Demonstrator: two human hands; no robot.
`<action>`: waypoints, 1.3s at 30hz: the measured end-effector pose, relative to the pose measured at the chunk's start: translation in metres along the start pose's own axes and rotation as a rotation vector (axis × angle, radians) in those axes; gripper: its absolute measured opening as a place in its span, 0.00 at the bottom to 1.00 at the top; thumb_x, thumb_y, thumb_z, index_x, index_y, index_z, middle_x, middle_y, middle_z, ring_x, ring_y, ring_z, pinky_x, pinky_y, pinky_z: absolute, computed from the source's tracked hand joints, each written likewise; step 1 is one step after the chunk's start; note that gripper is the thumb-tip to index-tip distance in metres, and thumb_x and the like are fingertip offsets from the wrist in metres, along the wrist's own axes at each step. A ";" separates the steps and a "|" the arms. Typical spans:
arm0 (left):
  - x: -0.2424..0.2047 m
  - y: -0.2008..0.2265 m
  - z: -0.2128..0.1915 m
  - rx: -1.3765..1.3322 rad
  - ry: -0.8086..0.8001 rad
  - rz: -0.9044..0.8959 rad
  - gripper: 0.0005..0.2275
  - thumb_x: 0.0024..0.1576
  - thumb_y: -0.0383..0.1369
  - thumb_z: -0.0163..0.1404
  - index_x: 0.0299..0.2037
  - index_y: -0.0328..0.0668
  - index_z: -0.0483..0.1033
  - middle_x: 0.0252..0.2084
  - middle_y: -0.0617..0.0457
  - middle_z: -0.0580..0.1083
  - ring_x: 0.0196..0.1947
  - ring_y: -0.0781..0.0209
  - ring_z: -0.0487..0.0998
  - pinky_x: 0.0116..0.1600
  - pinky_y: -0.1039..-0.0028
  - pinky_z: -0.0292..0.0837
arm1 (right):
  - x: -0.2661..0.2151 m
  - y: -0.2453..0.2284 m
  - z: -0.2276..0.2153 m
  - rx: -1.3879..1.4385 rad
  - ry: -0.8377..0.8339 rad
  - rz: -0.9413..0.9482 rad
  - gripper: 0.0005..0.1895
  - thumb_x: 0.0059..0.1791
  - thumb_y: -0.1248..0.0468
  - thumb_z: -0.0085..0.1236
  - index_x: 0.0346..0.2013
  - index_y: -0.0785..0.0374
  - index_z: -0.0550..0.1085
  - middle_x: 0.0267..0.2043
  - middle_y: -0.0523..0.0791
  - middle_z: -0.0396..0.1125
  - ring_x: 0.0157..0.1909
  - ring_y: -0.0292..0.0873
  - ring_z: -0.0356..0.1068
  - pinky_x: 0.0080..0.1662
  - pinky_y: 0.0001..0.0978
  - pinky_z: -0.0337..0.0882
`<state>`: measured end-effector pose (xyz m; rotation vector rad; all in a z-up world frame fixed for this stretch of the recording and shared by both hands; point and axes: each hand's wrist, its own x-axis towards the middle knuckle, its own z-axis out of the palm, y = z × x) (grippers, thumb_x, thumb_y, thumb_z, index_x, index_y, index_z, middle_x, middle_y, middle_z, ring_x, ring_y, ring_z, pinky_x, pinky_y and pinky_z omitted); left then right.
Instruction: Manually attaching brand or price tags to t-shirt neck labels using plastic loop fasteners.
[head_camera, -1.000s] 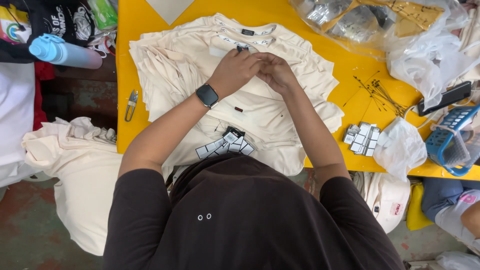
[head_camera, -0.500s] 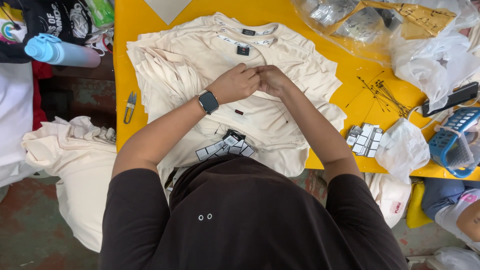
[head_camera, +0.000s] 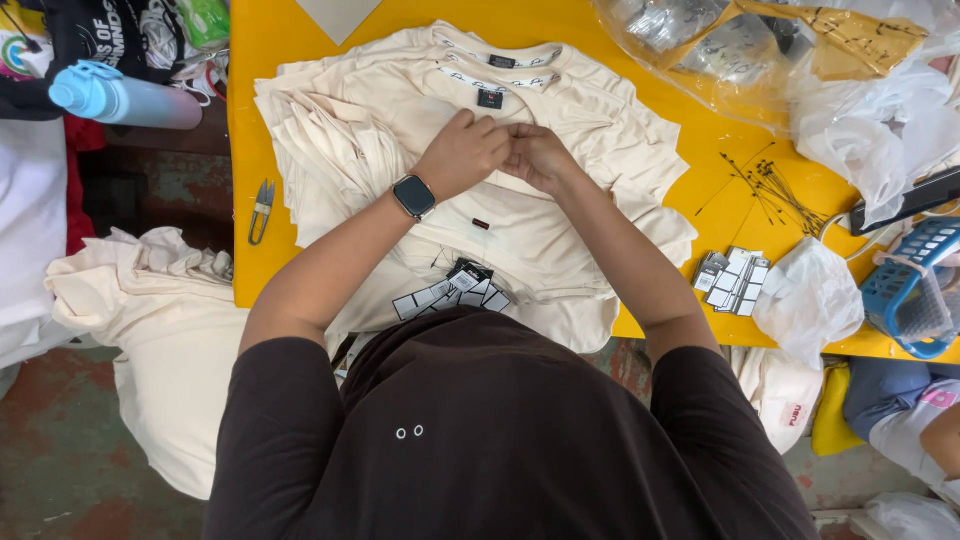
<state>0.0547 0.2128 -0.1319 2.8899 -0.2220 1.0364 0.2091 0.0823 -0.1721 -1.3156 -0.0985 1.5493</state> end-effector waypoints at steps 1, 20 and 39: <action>0.002 -0.001 -0.005 -0.001 0.000 0.000 0.07 0.63 0.28 0.49 0.31 0.44 0.74 0.30 0.54 0.66 0.33 0.55 0.67 0.38 0.67 0.59 | -0.002 -0.004 0.001 0.000 0.000 0.001 0.11 0.54 0.74 0.46 0.51 0.68 0.69 0.38 0.44 0.70 0.37 0.39 0.79 0.45 0.39 0.84; 0.005 0.000 -0.028 0.066 0.094 0.152 0.08 0.66 0.26 0.49 0.33 0.43 0.73 0.31 0.52 0.66 0.34 0.54 0.68 0.39 0.68 0.60 | -0.001 0.000 -0.013 -0.003 -0.083 0.014 0.10 0.51 0.78 0.52 0.47 0.71 0.75 0.39 0.45 0.68 0.42 0.44 0.79 0.50 0.43 0.83; 0.013 -0.010 -0.009 -0.594 -0.049 -0.966 0.07 0.51 0.23 0.54 0.33 0.50 0.78 0.33 0.60 0.77 0.30 0.59 0.76 0.33 0.68 0.69 | -0.024 -0.029 0.031 -0.135 0.332 -0.448 0.14 0.45 0.77 0.64 0.41 0.62 0.74 0.36 0.45 0.68 0.37 0.36 0.71 0.48 0.31 0.81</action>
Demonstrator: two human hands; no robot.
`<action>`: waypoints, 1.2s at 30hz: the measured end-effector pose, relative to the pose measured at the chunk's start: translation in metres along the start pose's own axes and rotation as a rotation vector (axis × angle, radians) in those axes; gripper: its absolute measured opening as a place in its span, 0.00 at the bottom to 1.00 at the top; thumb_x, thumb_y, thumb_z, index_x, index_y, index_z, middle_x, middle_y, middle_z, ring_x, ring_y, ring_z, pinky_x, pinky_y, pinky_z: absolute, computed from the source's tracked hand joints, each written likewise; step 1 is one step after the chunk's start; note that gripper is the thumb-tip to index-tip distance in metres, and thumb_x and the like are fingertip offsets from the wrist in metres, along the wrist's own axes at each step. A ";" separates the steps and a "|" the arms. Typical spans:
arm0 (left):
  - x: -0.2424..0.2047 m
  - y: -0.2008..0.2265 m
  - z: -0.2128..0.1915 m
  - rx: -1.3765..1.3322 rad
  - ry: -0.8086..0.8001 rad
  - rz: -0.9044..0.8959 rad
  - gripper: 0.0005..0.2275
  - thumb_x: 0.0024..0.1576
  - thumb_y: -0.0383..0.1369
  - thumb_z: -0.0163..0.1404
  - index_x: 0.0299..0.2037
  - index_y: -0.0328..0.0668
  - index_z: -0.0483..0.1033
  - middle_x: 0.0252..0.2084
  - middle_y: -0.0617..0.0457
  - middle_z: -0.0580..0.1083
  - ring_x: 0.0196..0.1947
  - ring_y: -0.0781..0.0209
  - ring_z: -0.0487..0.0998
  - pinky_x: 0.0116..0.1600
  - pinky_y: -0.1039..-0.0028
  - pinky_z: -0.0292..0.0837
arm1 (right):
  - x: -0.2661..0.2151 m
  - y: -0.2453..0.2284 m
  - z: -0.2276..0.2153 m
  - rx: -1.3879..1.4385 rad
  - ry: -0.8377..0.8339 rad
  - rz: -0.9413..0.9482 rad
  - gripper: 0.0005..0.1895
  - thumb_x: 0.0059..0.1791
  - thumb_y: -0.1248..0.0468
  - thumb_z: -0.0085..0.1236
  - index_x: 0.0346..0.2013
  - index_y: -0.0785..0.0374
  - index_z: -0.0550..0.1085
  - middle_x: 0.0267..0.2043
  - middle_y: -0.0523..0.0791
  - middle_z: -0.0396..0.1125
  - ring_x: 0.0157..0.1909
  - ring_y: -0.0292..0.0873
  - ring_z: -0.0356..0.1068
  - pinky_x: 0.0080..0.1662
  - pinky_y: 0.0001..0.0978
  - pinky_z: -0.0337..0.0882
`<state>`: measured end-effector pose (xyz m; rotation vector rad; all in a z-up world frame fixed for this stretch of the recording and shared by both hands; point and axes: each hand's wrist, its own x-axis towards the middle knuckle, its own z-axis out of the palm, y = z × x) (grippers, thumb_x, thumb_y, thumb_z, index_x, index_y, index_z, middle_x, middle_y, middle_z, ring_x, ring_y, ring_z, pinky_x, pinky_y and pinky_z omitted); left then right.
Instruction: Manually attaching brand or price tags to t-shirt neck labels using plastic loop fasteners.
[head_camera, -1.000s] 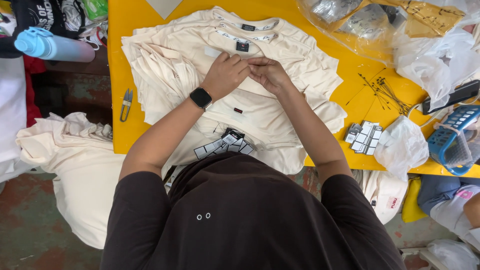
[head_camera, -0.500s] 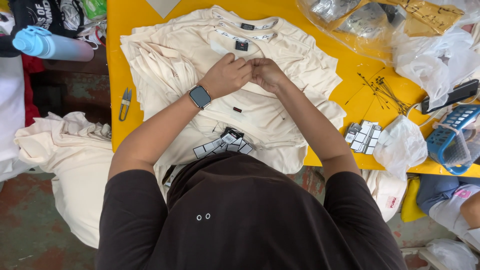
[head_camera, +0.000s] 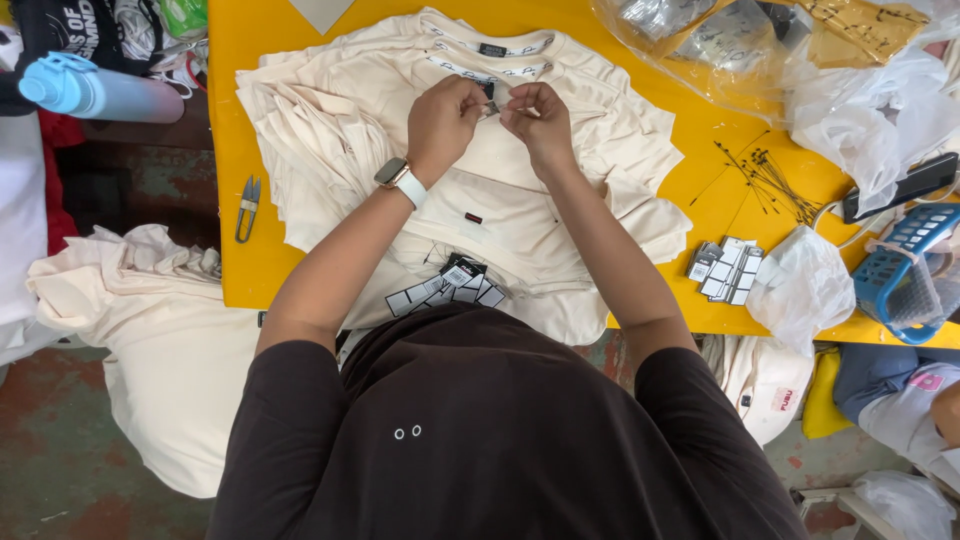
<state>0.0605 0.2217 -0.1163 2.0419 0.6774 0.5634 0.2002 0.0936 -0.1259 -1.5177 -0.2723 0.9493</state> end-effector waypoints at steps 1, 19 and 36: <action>0.001 0.000 0.003 0.000 -0.001 0.001 0.07 0.51 0.23 0.54 0.33 0.50 0.78 0.33 0.60 0.77 0.30 0.59 0.76 0.33 0.68 0.69 | -0.002 -0.002 0.003 0.000 0.001 -0.001 0.14 0.45 0.77 0.64 0.41 0.62 0.74 0.36 0.45 0.68 0.37 0.36 0.71 0.48 0.31 0.81; -0.021 0.032 -0.013 0.688 0.175 0.878 0.10 0.60 0.22 0.47 0.28 0.47 0.70 0.32 0.55 0.68 0.32 0.58 0.66 0.34 0.71 0.60 | 0.001 0.022 -0.005 0.492 0.017 0.419 0.03 0.45 0.77 0.58 0.31 0.71 0.78 0.31 0.47 0.73 0.35 0.40 0.72 0.36 0.25 0.72; 0.017 -0.064 0.039 0.505 -0.156 0.035 0.16 0.47 0.27 0.57 0.46 0.42 0.71 0.46 0.46 0.69 0.44 0.41 0.72 0.27 0.53 0.72 | 0.059 0.060 -0.009 -0.594 0.183 -0.334 0.11 0.48 0.73 0.57 0.36 0.56 0.84 0.40 0.41 0.79 0.43 0.38 0.78 0.51 0.27 0.75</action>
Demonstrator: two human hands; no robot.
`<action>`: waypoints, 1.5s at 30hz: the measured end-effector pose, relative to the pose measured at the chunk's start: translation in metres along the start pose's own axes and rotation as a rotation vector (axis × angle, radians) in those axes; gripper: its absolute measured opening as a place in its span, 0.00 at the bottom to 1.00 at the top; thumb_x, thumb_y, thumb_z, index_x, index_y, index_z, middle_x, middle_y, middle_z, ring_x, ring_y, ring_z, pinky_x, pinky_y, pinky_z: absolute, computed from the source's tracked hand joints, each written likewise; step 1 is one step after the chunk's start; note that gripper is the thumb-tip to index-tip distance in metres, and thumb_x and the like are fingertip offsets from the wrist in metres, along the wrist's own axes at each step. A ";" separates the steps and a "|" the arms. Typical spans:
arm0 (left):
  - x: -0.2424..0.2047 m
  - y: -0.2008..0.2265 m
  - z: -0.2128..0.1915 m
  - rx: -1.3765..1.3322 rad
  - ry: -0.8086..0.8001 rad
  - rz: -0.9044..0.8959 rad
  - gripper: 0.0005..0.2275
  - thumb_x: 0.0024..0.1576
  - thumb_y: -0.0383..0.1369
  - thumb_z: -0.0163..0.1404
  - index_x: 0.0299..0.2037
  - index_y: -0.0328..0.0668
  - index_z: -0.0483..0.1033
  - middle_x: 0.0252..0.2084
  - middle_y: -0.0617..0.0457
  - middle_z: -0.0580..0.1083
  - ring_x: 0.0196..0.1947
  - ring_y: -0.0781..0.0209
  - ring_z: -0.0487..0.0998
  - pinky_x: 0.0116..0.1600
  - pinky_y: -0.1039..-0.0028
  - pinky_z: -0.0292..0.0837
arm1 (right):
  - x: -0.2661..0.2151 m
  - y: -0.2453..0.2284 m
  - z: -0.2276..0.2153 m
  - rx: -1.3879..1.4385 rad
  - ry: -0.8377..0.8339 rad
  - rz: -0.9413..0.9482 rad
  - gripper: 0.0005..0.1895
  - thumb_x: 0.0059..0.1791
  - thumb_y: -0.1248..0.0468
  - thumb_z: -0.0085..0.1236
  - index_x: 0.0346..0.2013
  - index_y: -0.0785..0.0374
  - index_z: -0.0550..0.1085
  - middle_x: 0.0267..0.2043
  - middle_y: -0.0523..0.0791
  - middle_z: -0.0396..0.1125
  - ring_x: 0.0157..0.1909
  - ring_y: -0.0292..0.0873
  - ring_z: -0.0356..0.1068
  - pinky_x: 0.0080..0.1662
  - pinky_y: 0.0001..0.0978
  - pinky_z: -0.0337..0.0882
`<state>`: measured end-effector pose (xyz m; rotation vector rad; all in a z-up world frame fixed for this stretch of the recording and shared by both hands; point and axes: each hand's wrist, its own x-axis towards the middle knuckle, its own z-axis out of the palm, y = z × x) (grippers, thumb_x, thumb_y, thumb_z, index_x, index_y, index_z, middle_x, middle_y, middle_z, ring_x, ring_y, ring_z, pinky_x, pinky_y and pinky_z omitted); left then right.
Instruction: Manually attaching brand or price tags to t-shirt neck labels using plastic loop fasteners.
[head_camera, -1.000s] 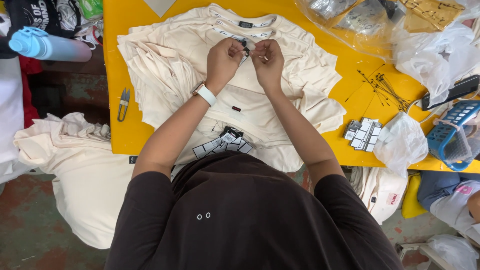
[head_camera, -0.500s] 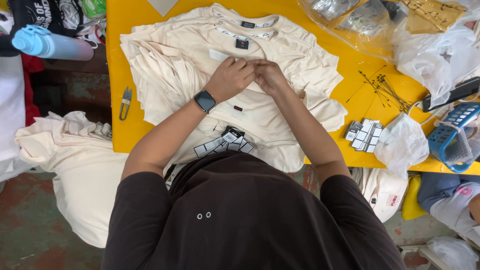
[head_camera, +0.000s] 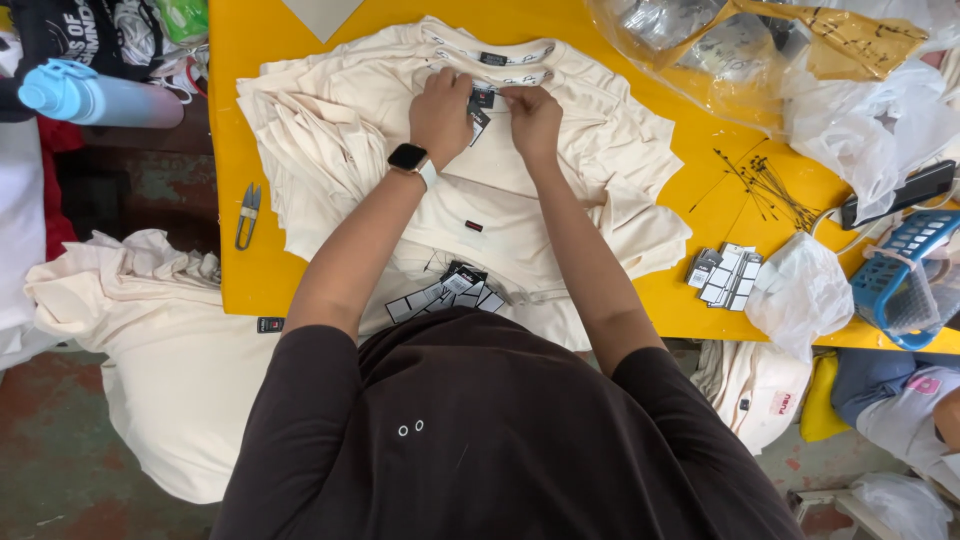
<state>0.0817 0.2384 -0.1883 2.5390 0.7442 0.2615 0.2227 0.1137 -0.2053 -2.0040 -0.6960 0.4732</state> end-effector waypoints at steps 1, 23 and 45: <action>0.003 0.004 -0.006 -0.003 -0.004 0.001 0.16 0.47 0.27 0.57 0.46 0.42 0.71 0.46 0.46 0.69 0.44 0.41 0.72 0.27 0.53 0.72 | -0.003 -0.007 -0.003 -0.002 0.001 0.004 0.11 0.48 0.73 0.57 0.36 0.56 0.84 0.40 0.41 0.79 0.43 0.38 0.78 0.51 0.27 0.75; 0.027 -0.014 0.036 0.290 0.197 0.422 0.02 0.49 0.30 0.55 0.26 0.50 0.76 0.33 0.57 0.70 0.29 0.54 0.74 0.21 0.65 0.68 | -0.011 -0.016 -0.016 -0.318 -0.025 -0.189 0.05 0.47 0.70 0.54 0.31 0.58 0.77 0.36 0.43 0.68 0.35 0.47 0.71 0.37 0.41 0.71; 0.014 -0.031 0.028 -0.412 0.007 -0.025 0.08 0.52 0.19 0.58 0.39 0.35 0.77 0.45 0.47 0.68 0.39 0.44 0.76 0.42 0.60 0.72 | 0.005 -0.050 -0.010 -0.168 -0.228 -0.243 0.18 0.44 0.76 0.54 0.44 0.56 0.65 0.30 0.40 0.77 0.33 0.42 0.77 0.39 0.33 0.73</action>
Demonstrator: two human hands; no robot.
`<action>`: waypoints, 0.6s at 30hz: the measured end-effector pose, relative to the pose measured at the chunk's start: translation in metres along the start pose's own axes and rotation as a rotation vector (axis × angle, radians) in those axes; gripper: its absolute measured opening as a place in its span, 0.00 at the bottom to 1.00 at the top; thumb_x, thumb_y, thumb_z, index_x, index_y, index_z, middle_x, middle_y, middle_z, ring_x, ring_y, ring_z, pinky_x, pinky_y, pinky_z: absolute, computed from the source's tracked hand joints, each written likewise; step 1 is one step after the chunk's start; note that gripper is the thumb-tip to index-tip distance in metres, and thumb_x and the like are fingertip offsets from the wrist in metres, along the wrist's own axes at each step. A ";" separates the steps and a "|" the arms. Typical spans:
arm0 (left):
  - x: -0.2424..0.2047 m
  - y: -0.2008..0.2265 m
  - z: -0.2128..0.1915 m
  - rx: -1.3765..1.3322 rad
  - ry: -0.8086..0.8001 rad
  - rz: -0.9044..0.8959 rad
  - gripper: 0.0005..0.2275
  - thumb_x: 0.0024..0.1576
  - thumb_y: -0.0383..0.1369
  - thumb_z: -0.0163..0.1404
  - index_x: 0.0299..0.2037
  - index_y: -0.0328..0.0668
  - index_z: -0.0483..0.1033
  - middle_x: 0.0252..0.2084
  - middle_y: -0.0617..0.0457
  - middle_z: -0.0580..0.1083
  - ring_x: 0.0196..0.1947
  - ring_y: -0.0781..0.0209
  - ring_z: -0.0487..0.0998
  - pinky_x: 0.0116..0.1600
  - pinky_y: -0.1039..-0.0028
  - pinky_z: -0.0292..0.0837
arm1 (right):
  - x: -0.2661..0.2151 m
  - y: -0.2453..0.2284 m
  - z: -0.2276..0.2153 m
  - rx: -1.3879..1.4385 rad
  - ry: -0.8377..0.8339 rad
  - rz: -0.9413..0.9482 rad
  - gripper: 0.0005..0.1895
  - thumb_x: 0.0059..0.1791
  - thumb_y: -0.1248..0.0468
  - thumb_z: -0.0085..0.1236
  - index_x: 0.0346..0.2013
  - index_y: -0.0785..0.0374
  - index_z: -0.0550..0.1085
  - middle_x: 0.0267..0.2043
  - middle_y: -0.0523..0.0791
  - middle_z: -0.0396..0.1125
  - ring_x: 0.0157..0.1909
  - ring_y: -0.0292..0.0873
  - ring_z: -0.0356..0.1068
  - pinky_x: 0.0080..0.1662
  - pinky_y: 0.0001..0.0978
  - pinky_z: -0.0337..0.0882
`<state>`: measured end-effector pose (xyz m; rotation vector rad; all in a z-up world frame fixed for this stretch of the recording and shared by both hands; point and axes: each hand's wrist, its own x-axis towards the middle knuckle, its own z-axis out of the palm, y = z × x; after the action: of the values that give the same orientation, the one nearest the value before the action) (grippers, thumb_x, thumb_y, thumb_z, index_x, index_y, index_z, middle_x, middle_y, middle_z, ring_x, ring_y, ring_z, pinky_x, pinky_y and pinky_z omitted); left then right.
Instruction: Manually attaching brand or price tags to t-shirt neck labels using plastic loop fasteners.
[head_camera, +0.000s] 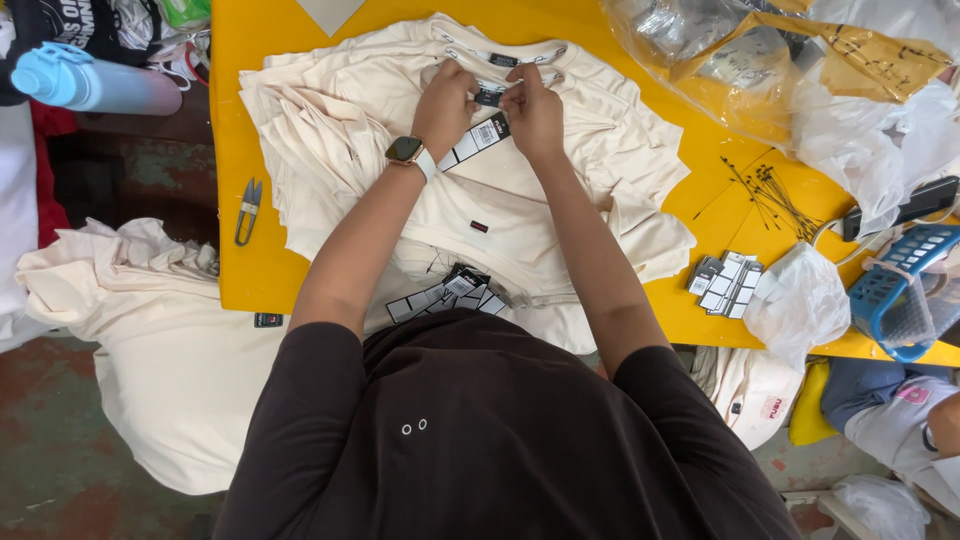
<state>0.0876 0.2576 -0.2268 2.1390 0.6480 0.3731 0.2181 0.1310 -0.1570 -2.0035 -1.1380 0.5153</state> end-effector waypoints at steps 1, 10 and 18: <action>0.000 0.000 0.000 0.000 0.001 0.000 0.08 0.52 0.19 0.58 0.39 0.35 0.77 0.45 0.47 0.68 0.39 0.44 0.76 0.42 0.60 0.72 | 0.001 -0.001 -0.001 -0.001 0.000 -0.001 0.18 0.44 0.76 0.54 0.44 0.56 0.65 0.30 0.40 0.77 0.33 0.42 0.77 0.39 0.33 0.73; -0.002 0.003 -0.002 0.073 0.003 -0.027 0.10 0.51 0.21 0.63 0.37 0.36 0.73 0.44 0.49 0.66 0.41 0.45 0.72 0.36 0.59 0.71 | 0.003 -0.005 -0.007 0.194 -0.035 0.005 0.18 0.45 0.80 0.61 0.42 0.60 0.65 0.32 0.44 0.72 0.35 0.38 0.73 0.41 0.26 0.76; 0.002 -0.006 0.002 0.382 0.049 0.117 0.09 0.49 0.16 0.46 0.33 0.40 0.70 0.36 0.46 0.69 0.34 0.37 0.70 0.35 0.53 0.69 | 0.006 -0.013 -0.018 0.167 -0.103 -0.098 0.11 0.46 0.80 0.56 0.38 0.63 0.70 0.41 0.47 0.68 0.41 0.43 0.75 0.42 0.30 0.80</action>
<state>0.0885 0.2606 -0.2325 2.5460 0.6640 0.3899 0.2263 0.1324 -0.1352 -1.7866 -1.2075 0.6469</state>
